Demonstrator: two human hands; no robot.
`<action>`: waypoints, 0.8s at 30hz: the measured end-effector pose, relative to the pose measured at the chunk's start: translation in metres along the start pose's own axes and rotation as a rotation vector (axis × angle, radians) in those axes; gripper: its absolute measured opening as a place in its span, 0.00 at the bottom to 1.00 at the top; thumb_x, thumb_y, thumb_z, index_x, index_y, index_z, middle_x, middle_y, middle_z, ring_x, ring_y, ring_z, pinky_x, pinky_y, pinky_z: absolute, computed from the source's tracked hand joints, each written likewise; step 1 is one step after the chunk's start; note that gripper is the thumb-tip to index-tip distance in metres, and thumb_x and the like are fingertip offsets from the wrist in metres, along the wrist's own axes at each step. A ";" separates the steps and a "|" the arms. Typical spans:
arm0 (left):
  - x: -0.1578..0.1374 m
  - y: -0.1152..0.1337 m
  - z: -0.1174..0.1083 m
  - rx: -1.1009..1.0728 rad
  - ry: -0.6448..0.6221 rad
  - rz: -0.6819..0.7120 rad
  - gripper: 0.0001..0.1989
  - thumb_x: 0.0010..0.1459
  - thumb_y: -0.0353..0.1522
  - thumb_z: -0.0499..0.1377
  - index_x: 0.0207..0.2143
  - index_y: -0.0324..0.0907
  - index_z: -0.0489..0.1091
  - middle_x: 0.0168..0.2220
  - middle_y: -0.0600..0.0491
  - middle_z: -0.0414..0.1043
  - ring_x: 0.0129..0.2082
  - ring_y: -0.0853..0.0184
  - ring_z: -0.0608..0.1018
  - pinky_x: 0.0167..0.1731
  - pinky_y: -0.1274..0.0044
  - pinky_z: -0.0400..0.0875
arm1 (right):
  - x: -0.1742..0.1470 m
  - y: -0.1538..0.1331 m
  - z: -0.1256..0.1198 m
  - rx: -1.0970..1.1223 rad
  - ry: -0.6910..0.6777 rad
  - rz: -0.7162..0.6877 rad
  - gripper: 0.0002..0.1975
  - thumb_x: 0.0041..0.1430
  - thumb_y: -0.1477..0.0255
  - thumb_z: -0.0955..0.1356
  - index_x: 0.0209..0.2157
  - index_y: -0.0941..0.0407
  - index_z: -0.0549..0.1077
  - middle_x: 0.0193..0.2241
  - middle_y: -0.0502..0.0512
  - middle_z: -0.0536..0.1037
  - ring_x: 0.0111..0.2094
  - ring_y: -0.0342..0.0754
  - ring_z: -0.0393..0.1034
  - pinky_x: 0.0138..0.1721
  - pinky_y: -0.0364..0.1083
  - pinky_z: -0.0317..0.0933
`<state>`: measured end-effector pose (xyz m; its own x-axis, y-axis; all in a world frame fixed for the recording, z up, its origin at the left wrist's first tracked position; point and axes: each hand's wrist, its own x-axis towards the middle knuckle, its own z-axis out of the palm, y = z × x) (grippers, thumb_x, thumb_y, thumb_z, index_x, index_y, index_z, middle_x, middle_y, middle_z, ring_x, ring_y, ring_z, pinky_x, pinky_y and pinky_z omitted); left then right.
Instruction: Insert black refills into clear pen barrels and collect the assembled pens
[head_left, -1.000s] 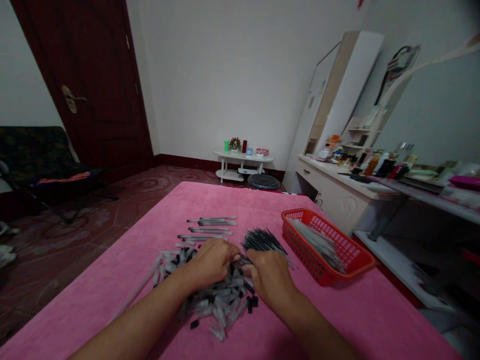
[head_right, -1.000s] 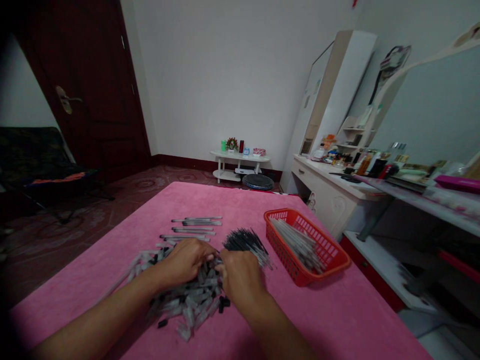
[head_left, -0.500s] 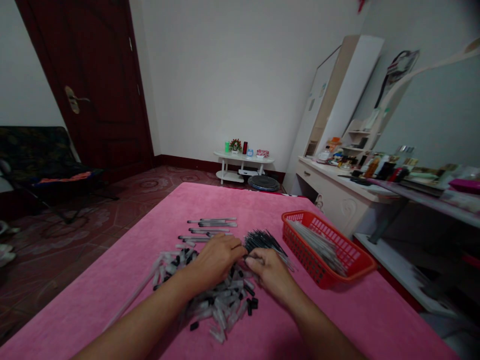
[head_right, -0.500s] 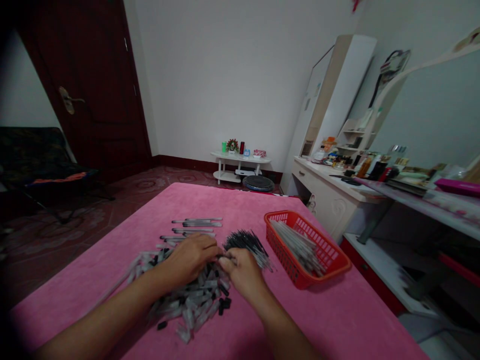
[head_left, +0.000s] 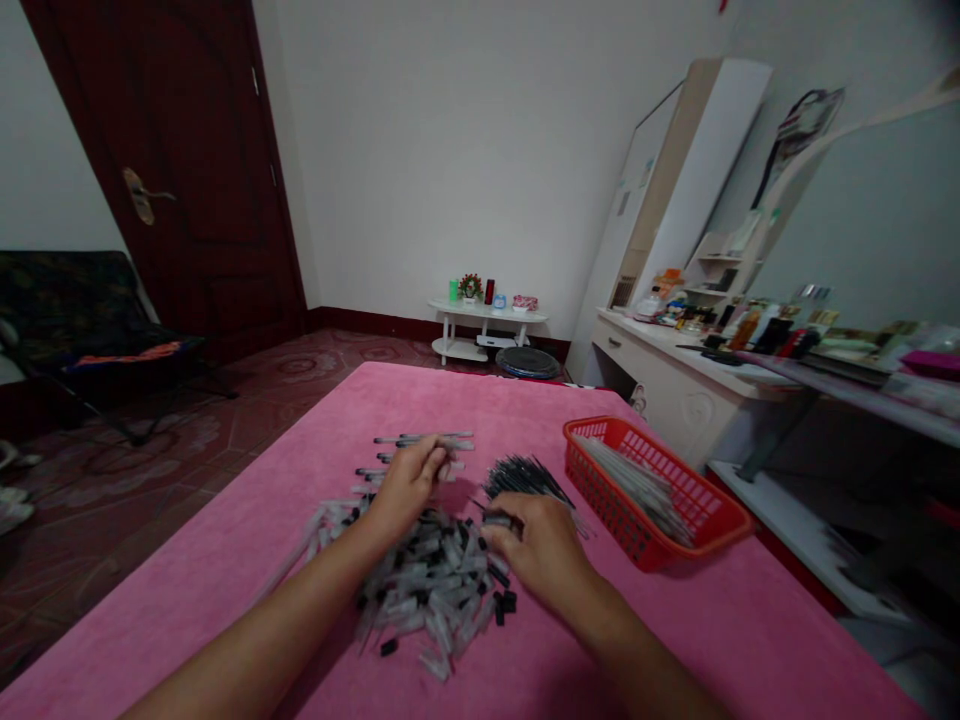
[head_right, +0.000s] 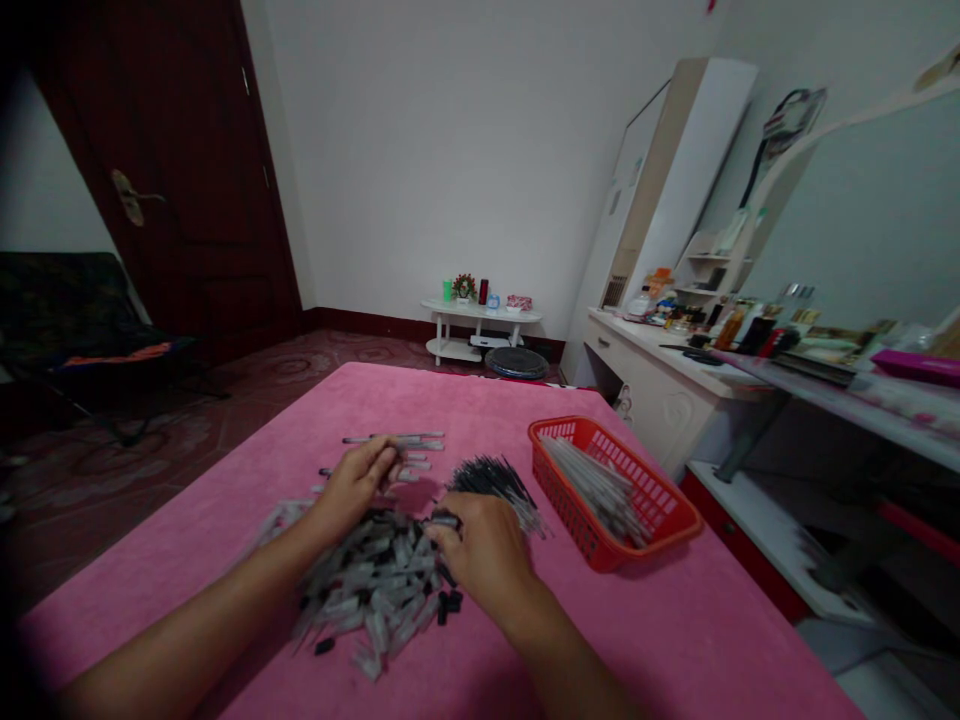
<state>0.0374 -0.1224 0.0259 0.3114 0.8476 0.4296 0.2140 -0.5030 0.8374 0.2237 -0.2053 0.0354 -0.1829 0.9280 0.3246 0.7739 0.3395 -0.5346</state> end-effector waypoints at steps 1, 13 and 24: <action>0.002 -0.001 0.000 -0.207 0.045 -0.058 0.10 0.59 0.36 0.49 0.31 0.40 0.64 0.23 0.54 0.69 0.23 0.69 0.72 0.27 0.78 0.64 | -0.001 -0.001 0.005 0.028 -0.027 -0.017 0.03 0.49 0.72 0.69 0.29 0.54 0.76 0.27 0.50 0.77 0.30 0.45 0.68 0.31 0.41 0.53; -0.002 -0.001 0.011 -0.976 0.120 -0.423 0.07 0.54 0.27 0.58 0.34 0.39 0.59 0.46 0.43 0.72 0.45 0.60 0.76 0.46 0.67 0.69 | 0.001 0.007 0.031 0.453 -0.007 0.154 0.09 0.53 0.67 0.66 0.26 0.58 0.74 0.21 0.49 0.71 0.23 0.41 0.65 0.24 0.39 0.55; -0.007 -0.004 0.018 -0.963 0.086 -0.418 0.13 0.51 0.30 0.61 0.35 0.41 0.58 0.42 0.45 0.74 0.44 0.58 0.77 0.46 0.65 0.68 | 0.008 0.017 0.027 0.678 0.082 0.310 0.13 0.52 0.64 0.65 0.22 0.59 0.69 0.14 0.48 0.67 0.14 0.39 0.58 0.16 0.39 0.51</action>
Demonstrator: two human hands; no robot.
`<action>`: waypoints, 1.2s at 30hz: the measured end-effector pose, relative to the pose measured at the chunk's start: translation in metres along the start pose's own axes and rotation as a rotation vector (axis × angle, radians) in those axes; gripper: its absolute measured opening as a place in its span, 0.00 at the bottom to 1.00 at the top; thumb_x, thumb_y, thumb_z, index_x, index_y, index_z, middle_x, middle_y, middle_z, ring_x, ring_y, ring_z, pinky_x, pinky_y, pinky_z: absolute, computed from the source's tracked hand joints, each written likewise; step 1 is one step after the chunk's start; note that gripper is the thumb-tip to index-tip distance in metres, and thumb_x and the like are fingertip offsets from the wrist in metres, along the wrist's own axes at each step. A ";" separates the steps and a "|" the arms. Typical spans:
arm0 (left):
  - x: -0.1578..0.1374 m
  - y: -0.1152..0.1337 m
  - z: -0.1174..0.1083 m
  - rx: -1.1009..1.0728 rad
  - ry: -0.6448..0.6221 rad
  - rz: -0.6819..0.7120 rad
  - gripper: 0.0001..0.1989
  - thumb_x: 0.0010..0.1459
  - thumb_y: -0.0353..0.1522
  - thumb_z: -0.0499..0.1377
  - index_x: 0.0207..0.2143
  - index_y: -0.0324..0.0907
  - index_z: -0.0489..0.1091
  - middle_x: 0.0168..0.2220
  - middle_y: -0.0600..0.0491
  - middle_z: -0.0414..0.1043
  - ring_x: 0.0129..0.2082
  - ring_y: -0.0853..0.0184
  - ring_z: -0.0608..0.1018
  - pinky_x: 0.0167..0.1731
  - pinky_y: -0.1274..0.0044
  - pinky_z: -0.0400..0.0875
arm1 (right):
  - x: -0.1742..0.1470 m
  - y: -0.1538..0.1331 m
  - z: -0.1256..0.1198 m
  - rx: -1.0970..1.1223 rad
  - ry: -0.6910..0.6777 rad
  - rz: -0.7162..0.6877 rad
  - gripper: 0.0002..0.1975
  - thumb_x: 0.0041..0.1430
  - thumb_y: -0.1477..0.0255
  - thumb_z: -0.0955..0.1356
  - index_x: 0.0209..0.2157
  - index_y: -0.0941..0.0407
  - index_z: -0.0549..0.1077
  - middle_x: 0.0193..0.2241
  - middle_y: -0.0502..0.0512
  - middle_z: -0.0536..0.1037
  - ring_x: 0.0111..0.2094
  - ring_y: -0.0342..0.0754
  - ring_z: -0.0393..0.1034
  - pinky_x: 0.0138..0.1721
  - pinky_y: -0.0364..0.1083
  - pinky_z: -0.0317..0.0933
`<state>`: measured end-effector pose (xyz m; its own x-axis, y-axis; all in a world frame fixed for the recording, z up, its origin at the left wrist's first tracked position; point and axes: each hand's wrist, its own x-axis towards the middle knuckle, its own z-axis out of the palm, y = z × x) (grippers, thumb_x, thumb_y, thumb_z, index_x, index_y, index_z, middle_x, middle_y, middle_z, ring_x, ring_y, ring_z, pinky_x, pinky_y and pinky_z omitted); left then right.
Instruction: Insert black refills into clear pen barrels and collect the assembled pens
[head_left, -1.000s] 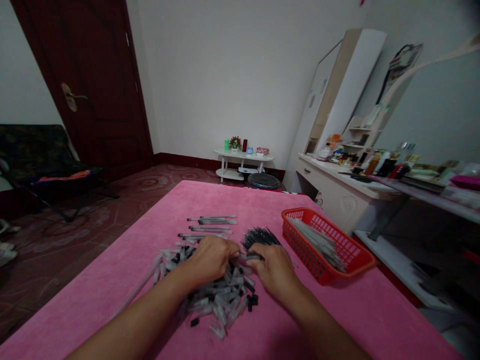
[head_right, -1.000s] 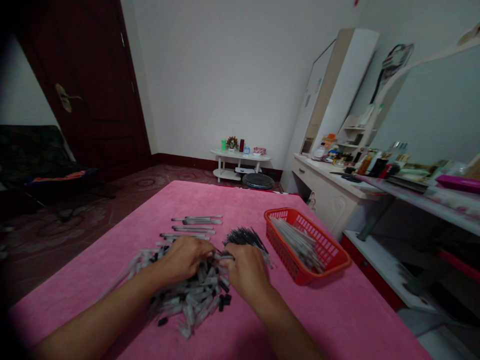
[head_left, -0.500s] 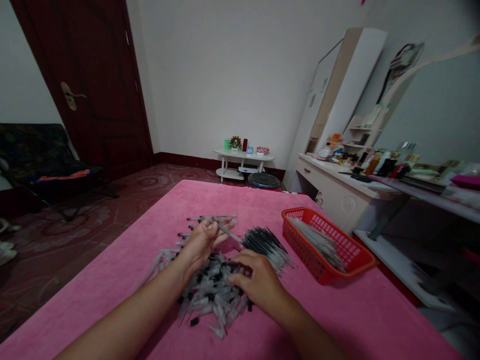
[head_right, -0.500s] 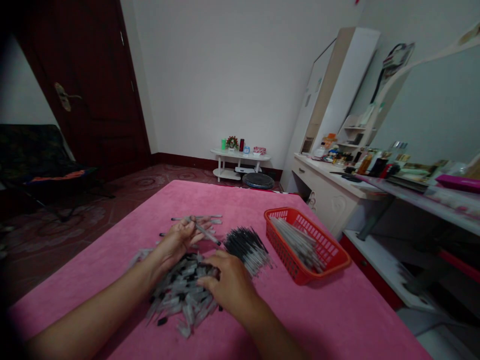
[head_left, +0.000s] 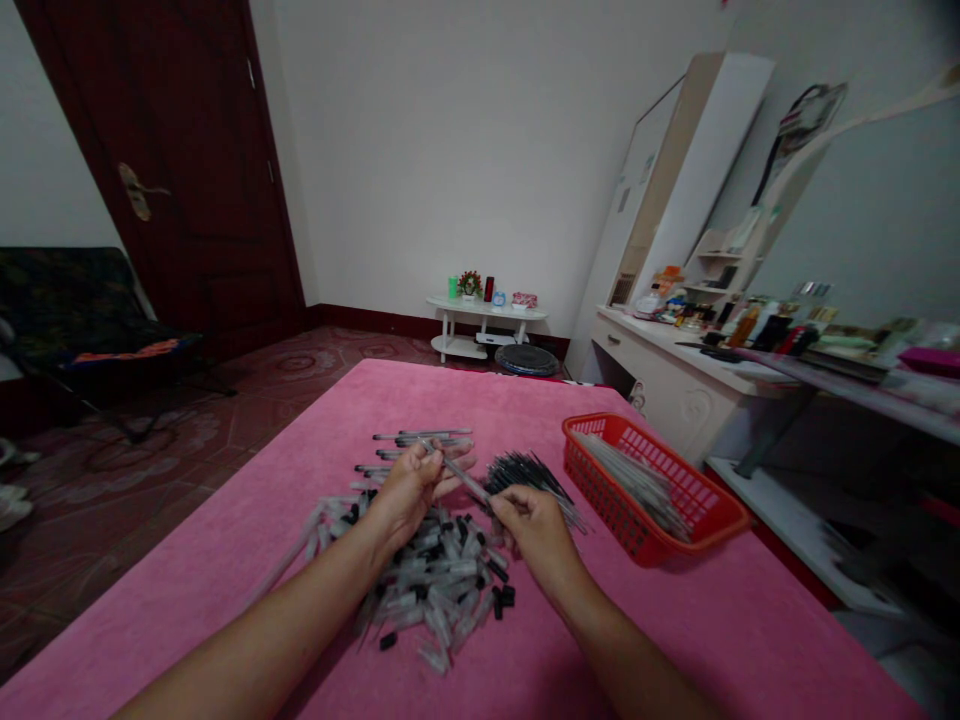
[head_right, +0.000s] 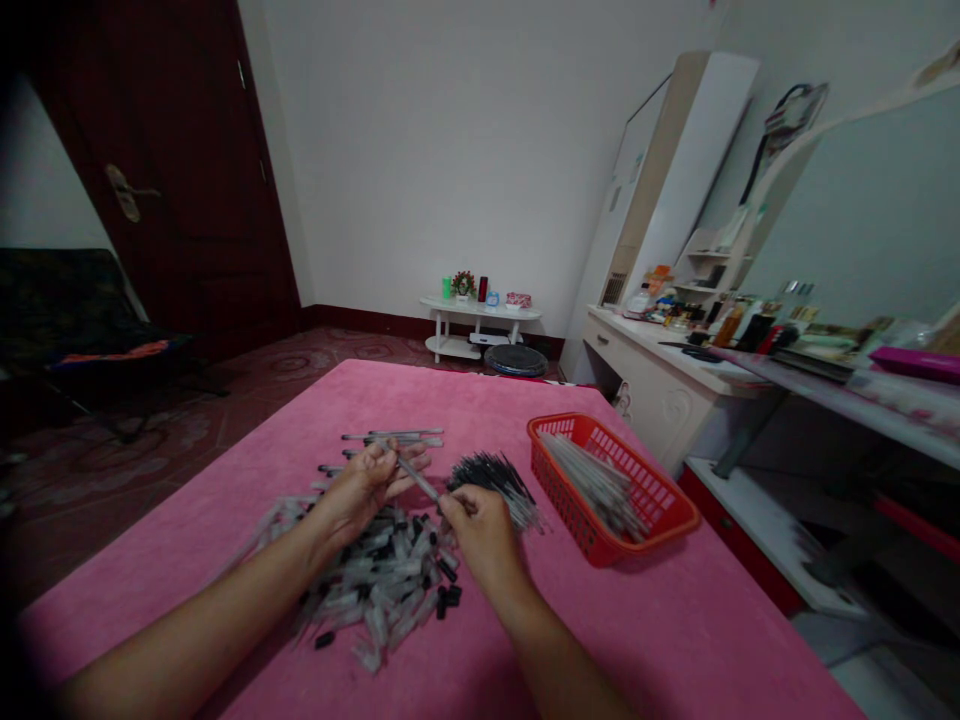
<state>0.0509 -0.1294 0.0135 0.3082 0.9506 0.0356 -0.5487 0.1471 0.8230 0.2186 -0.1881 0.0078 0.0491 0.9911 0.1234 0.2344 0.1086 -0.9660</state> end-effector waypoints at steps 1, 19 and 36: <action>0.000 0.000 0.000 0.004 0.000 0.002 0.13 0.51 0.30 0.61 0.35 0.41 0.58 0.41 0.45 0.74 0.44 0.58 0.77 0.46 0.64 0.68 | -0.001 -0.001 0.000 0.006 0.018 0.000 0.11 0.50 0.65 0.66 0.23 0.59 0.70 0.15 0.48 0.68 0.16 0.40 0.59 0.17 0.39 0.53; -0.001 -0.002 0.001 0.034 -0.004 0.033 0.13 0.51 0.32 0.61 0.35 0.41 0.58 0.41 0.46 0.74 0.43 0.58 0.77 0.44 0.65 0.68 | 0.000 0.002 -0.001 -0.061 -0.012 -0.002 0.15 0.54 0.62 0.62 0.21 0.58 0.68 0.17 0.49 0.69 0.15 0.41 0.60 0.16 0.40 0.54; -0.001 -0.002 0.000 0.030 -0.022 0.042 0.15 0.50 0.33 0.63 0.35 0.41 0.59 0.40 0.46 0.75 0.42 0.58 0.77 0.44 0.66 0.69 | 0.000 0.002 -0.001 -0.042 0.035 -0.060 0.08 0.47 0.68 0.67 0.28 0.58 0.69 0.23 0.50 0.71 0.22 0.42 0.64 0.21 0.39 0.57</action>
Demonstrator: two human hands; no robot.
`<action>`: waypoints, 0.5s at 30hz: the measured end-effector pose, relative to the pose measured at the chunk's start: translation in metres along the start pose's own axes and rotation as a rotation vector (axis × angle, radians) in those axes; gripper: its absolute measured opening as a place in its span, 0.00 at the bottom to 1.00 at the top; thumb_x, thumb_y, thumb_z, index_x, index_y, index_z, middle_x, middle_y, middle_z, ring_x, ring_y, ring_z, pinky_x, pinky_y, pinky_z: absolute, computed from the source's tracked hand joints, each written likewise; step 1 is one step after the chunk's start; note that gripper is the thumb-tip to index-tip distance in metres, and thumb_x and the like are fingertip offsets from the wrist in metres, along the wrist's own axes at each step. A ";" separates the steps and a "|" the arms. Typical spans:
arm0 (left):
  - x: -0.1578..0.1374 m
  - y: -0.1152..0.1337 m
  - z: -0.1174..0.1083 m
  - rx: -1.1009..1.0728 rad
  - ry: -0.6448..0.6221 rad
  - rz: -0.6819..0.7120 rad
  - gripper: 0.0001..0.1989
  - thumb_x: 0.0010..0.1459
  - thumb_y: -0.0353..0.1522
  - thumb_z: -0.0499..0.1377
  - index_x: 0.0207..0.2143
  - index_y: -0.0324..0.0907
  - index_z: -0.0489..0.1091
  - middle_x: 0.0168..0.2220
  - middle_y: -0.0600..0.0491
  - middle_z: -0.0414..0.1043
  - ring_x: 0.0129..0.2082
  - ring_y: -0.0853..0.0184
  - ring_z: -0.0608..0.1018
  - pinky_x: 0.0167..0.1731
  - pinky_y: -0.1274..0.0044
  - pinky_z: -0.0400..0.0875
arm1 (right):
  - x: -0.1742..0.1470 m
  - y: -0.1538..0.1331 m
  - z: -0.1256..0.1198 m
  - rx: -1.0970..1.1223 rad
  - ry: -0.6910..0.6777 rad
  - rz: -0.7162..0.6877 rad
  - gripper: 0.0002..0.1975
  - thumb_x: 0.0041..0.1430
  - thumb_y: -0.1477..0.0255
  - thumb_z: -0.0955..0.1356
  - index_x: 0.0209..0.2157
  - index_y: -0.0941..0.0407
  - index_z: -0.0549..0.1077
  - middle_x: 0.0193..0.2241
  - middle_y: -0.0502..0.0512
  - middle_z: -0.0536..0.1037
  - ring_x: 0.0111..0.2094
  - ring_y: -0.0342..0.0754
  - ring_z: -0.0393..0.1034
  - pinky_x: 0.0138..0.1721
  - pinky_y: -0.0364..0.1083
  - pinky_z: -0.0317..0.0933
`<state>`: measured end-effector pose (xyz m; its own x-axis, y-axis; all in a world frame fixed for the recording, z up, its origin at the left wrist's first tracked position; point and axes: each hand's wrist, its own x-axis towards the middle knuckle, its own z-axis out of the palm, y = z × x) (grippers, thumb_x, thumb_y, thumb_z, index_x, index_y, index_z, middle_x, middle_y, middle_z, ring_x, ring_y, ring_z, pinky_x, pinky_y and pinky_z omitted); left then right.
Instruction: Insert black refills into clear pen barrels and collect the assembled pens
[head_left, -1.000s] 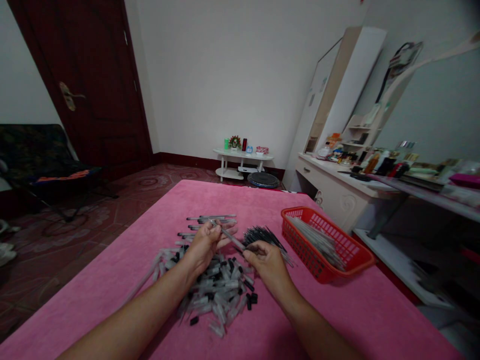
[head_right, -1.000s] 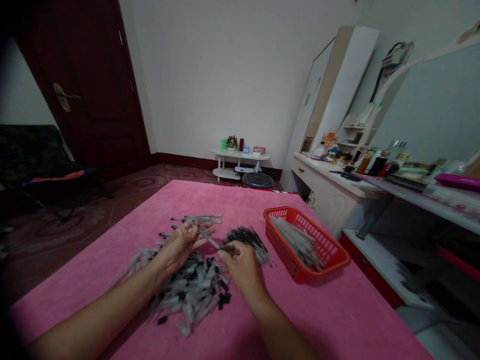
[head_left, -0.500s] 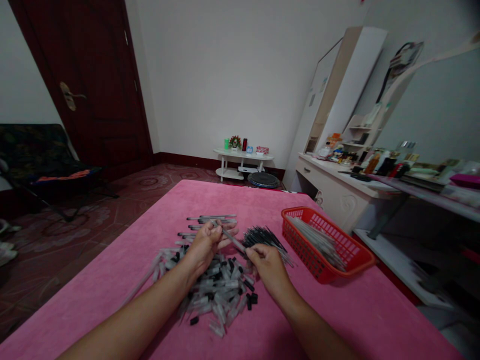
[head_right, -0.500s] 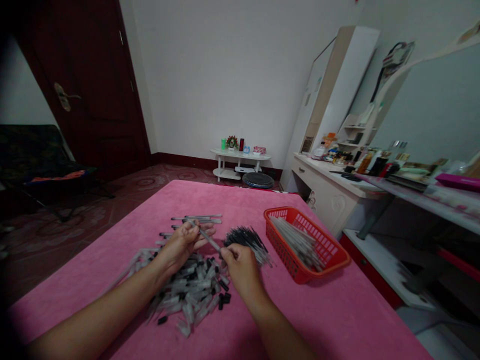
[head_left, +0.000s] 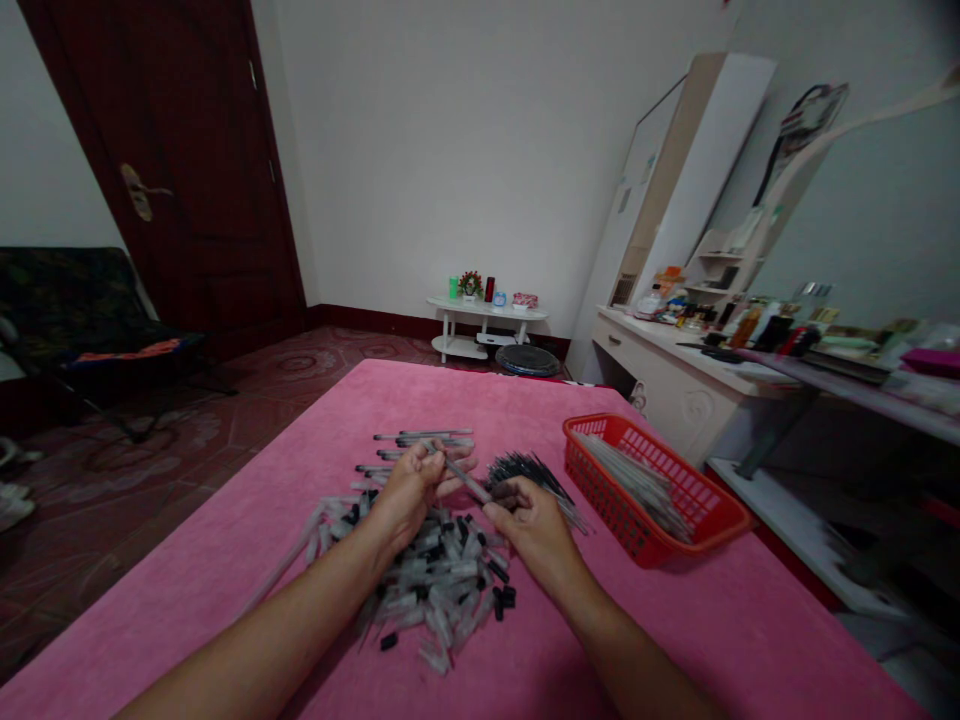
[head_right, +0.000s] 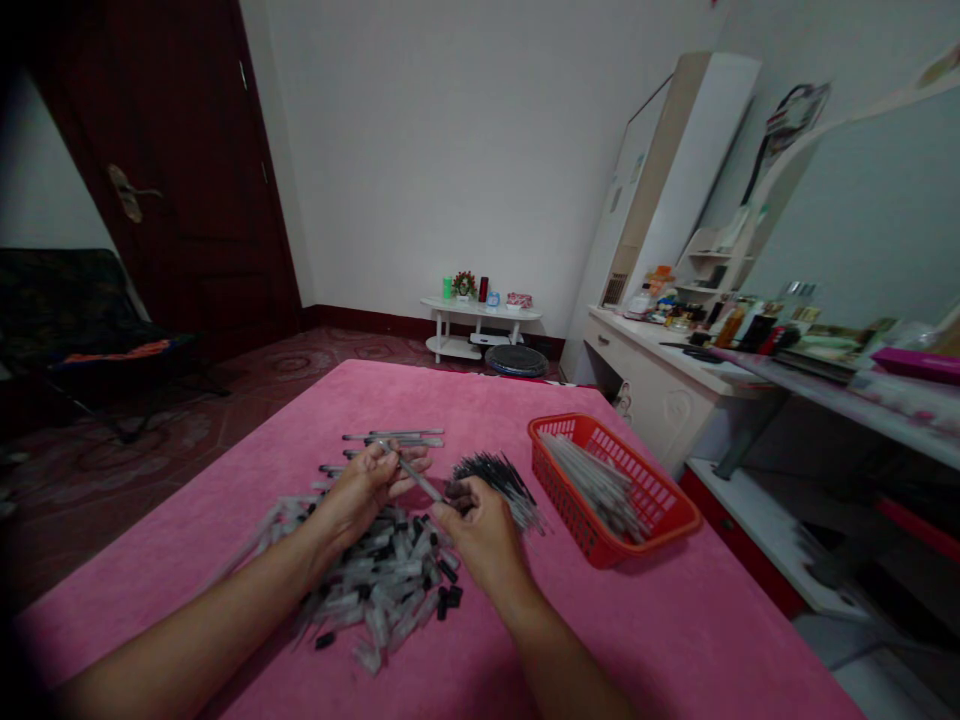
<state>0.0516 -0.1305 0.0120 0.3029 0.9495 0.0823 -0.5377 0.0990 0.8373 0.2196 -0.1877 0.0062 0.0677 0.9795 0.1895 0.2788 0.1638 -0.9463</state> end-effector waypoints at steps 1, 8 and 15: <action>0.000 0.000 0.000 -0.001 0.004 -0.001 0.15 0.49 0.33 0.63 0.35 0.41 0.59 0.40 0.46 0.75 0.42 0.58 0.77 0.44 0.66 0.68 | 0.000 0.001 0.000 -0.004 -0.029 0.027 0.09 0.50 0.66 0.66 0.26 0.58 0.69 0.21 0.50 0.71 0.20 0.42 0.63 0.19 0.39 0.56; -0.002 0.001 0.002 0.013 0.016 0.000 0.15 0.49 0.34 0.63 0.35 0.41 0.59 0.40 0.46 0.75 0.42 0.58 0.78 0.42 0.68 0.69 | 0.001 0.002 0.000 0.002 0.005 -0.014 0.07 0.44 0.71 0.68 0.27 0.58 0.69 0.23 0.50 0.71 0.24 0.43 0.65 0.24 0.40 0.58; 0.000 0.000 -0.001 0.020 -0.004 0.007 0.13 0.52 0.33 0.61 0.35 0.41 0.59 0.40 0.47 0.75 0.42 0.58 0.78 0.42 0.67 0.70 | 0.000 0.000 -0.001 -0.021 -0.041 0.043 0.09 0.50 0.68 0.65 0.23 0.58 0.67 0.17 0.48 0.68 0.16 0.40 0.60 0.17 0.39 0.53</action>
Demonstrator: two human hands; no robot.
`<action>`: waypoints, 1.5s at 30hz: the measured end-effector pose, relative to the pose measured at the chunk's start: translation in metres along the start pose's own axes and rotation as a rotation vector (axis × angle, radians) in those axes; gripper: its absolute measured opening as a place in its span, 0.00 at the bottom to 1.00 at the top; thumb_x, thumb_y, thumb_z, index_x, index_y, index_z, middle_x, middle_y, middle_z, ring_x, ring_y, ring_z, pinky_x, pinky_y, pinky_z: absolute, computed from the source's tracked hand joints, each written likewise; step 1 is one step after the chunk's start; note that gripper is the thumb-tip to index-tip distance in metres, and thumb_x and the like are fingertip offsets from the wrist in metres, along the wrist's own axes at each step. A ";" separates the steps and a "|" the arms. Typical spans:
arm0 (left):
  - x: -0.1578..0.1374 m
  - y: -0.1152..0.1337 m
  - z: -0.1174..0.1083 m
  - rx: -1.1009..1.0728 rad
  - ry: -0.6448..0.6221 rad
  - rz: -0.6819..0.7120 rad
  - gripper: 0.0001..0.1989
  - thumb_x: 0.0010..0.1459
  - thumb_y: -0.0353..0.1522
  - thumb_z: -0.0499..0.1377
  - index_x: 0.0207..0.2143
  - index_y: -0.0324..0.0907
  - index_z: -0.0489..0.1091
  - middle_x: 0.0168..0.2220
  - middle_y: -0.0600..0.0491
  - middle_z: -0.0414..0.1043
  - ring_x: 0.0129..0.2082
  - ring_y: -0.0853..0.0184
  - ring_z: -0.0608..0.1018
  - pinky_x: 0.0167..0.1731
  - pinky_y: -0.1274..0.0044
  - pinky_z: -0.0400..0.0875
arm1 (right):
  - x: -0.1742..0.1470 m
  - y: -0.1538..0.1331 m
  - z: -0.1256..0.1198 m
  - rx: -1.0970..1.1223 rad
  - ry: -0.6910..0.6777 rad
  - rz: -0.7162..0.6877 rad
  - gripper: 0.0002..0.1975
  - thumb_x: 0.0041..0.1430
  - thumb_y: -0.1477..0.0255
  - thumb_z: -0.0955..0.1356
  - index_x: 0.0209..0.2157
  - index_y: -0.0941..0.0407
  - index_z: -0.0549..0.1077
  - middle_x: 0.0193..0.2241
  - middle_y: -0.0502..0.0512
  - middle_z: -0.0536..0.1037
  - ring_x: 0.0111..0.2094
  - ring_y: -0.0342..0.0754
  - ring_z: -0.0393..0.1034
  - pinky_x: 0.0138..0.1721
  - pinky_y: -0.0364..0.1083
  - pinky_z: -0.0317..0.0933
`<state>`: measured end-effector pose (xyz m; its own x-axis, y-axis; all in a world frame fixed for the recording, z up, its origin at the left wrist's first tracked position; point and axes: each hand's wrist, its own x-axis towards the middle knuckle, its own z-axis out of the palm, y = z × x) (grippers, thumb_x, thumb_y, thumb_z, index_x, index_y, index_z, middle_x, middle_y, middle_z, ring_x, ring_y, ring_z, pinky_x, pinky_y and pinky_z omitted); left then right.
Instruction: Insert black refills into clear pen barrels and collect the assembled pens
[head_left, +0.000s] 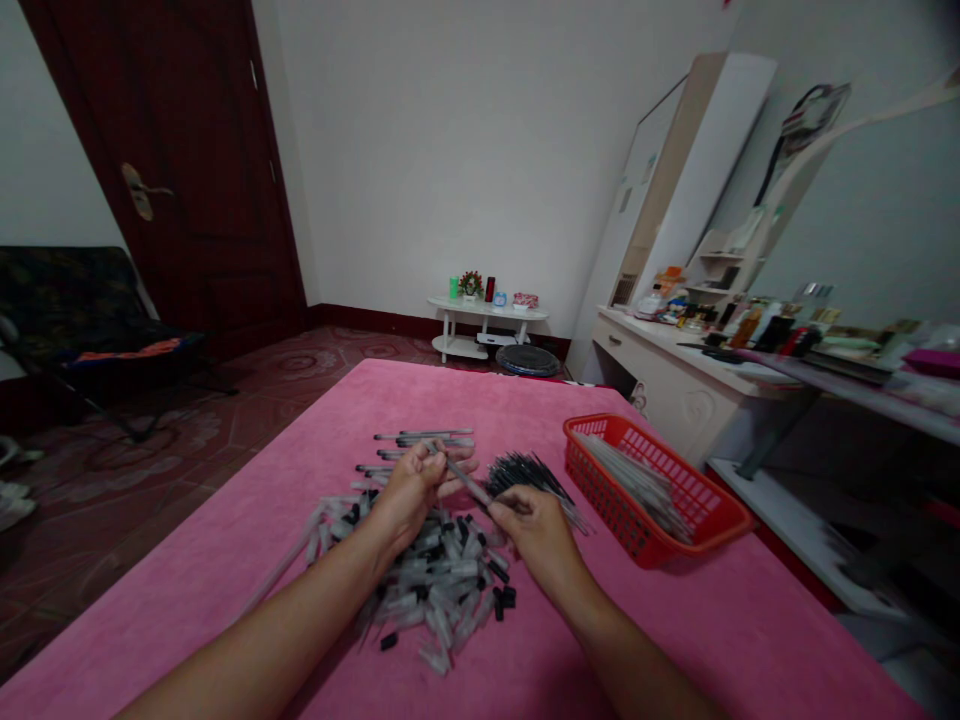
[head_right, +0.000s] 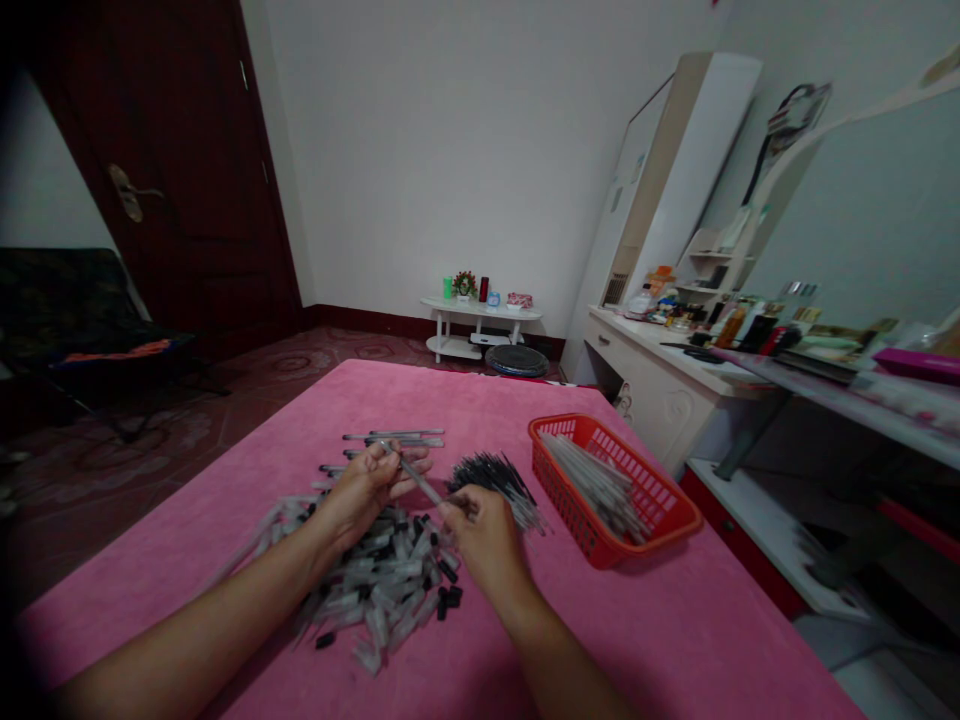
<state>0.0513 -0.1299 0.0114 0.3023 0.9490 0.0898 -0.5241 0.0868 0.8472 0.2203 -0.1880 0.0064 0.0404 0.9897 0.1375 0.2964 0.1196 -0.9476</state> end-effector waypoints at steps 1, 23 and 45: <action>0.000 0.000 0.000 -0.001 0.001 0.001 0.13 0.52 0.33 0.61 0.35 0.41 0.58 0.40 0.47 0.75 0.42 0.59 0.78 0.42 0.68 0.70 | 0.000 0.000 0.000 0.011 0.028 -0.023 0.06 0.47 0.70 0.67 0.25 0.58 0.68 0.19 0.48 0.69 0.18 0.40 0.61 0.19 0.39 0.54; 0.001 0.001 0.000 0.002 0.073 -0.001 0.12 0.51 0.31 0.62 0.34 0.40 0.60 0.36 0.47 0.76 0.38 0.60 0.79 0.36 0.73 0.74 | 0.000 -0.004 -0.004 0.191 -0.122 0.147 0.12 0.47 0.63 0.66 0.28 0.59 0.68 0.14 0.44 0.64 0.14 0.38 0.55 0.16 0.38 0.50; 0.005 0.007 0.000 -0.029 0.140 0.025 0.09 0.51 0.29 0.62 0.32 0.38 0.63 0.35 0.47 0.76 0.39 0.60 0.79 0.39 0.70 0.73 | 0.010 -0.022 -0.053 -0.877 0.049 -0.040 0.14 0.56 0.63 0.64 0.32 0.57 0.78 0.31 0.60 0.79 0.34 0.50 0.72 0.32 0.43 0.56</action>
<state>0.0493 -0.1252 0.0180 0.1754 0.9839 0.0351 -0.5536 0.0690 0.8299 0.2651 -0.1850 0.0444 0.0495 0.9790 0.1976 0.9239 0.0303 -0.3814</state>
